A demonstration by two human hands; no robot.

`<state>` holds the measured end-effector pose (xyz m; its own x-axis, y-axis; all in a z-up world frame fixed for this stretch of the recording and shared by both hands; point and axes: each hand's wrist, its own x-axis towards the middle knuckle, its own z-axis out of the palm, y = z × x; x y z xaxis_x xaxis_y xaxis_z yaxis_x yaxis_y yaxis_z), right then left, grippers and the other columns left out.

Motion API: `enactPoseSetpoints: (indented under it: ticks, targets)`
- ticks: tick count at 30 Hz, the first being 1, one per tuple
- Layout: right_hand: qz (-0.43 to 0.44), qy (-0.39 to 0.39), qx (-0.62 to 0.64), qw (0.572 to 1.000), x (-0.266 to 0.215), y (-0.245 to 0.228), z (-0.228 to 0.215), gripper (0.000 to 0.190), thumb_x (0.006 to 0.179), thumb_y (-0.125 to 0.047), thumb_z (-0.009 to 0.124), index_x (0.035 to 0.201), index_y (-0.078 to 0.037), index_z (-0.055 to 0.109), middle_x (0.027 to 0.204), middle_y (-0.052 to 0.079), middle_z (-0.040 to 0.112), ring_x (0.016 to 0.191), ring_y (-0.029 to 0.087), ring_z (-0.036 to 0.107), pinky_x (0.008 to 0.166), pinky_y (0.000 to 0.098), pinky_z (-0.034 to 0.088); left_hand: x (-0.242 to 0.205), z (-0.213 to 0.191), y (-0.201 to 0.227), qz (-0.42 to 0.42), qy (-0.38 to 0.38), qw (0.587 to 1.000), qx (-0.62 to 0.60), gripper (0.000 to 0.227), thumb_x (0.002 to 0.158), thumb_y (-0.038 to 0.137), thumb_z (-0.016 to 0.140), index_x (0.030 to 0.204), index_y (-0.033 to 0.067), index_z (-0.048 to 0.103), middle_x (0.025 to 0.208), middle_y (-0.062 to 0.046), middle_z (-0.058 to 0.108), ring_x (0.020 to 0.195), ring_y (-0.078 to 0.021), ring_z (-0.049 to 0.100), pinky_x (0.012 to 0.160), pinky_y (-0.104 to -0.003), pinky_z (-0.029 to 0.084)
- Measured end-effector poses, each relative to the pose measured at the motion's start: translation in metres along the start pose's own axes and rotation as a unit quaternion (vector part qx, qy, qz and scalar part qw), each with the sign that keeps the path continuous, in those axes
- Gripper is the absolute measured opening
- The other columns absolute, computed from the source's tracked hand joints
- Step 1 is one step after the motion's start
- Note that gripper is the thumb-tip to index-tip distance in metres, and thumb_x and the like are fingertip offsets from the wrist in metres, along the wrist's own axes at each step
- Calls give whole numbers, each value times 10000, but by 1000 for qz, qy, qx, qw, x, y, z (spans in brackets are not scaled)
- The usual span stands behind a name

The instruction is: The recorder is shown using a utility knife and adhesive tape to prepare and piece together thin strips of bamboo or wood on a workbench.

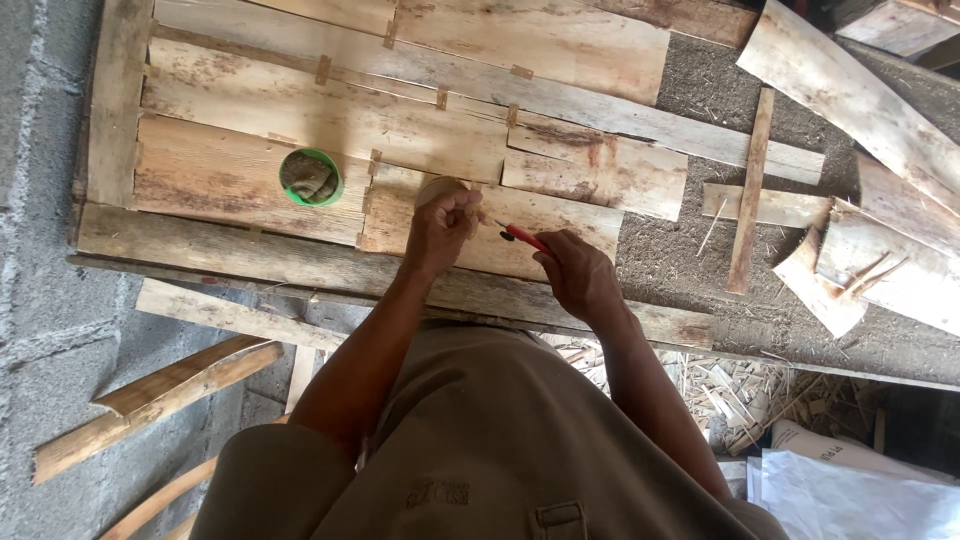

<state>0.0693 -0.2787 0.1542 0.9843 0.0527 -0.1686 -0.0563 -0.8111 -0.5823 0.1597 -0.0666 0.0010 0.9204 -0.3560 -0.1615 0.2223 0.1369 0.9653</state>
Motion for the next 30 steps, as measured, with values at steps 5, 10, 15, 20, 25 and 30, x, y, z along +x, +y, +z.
enactPoseSetpoints:
  ticks: [5,10,15,20,25,30]
  targets:
    - [28,-45,-82,995,12,5,9,272,1017,-257,630,1235,-99,671,1073,89,719,747,254,712,616,398,599,4,-7,-6,14,-40,999,-16,368,975,-59,634,1341,-16,631,1070,-102,739,986,-131,732,794,-272,593]
    - [13,-42,-100,994,16,7,13,249,1027,-267,625,1219,-116,673,1054,67,716,753,245,712,630,392,602,6,-7,0,21,-49,999,4,362,984,-46,637,1345,-20,635,1054,-83,733,929,-108,721,842,-296,618]
    - [-17,-11,-112,993,17,-2,7,230,1007,-256,649,1180,-109,683,1002,73,712,741,255,700,619,403,587,5,-7,1,5,-56,997,49,344,1018,-18,656,1362,-12,672,912,-93,692,812,-100,658,903,-322,659]
    - [11,-37,-128,991,20,4,14,233,1021,-273,635,1188,-117,679,966,67,707,682,218,681,581,372,577,1,1,35,-2,-39,995,97,351,993,1,661,1343,4,666,1038,-118,725,881,-128,722,852,-306,662]
    - [11,-27,-151,988,22,5,23,238,1007,-274,642,1178,-115,683,932,70,706,633,206,662,536,361,562,1,7,34,-21,-27,995,95,348,980,8,654,1328,16,667,1239,-152,720,979,-160,757,838,-294,656]
    - [-20,-20,-215,976,23,20,38,221,1034,-287,634,1165,-115,677,934,63,704,660,184,658,527,344,558,1,12,46,-36,-32,992,120,416,950,-21,653,1363,20,649,1286,-139,710,1005,-165,752,821,-284,623]
